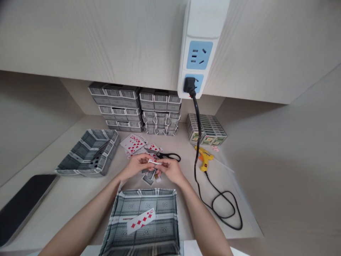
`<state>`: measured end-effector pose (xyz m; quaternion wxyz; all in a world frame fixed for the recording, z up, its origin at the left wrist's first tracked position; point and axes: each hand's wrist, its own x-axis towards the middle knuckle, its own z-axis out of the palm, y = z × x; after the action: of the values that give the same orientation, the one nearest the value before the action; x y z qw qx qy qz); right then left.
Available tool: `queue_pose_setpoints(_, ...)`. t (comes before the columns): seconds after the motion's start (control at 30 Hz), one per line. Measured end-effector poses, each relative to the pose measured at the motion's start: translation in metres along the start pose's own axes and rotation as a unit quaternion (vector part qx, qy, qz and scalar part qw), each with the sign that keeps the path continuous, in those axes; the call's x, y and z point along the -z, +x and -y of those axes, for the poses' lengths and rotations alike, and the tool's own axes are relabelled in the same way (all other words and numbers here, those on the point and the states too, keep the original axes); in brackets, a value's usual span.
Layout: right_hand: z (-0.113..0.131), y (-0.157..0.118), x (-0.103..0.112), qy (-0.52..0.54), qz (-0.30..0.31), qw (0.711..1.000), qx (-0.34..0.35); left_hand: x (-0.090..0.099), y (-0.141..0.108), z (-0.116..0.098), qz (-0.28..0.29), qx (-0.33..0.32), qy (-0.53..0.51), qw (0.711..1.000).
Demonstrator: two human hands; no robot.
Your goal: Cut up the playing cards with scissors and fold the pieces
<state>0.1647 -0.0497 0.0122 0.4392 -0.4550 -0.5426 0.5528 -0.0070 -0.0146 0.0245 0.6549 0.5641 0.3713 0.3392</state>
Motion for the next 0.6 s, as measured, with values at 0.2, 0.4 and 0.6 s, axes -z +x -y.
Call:
queue_pose_setpoints(0.2,0.004,0.001,0.001,0.007,0.008,1.000,-0.016,-0.003,-0.002,-0.002,-0.009,0.024,0.013,1.000)
queue_pose_setpoints(0.4,-0.003,0.000,0.001,-0.044,0.015,0.999,-0.004,-0.004,-0.003,-0.003,-0.015,0.043,0.001,0.999)
queue_pose_setpoints(0.6,-0.005,-0.003,0.003,-0.336,-0.028,0.932,0.132,-0.001,0.002,0.004,-0.015,0.048,0.014,0.999)
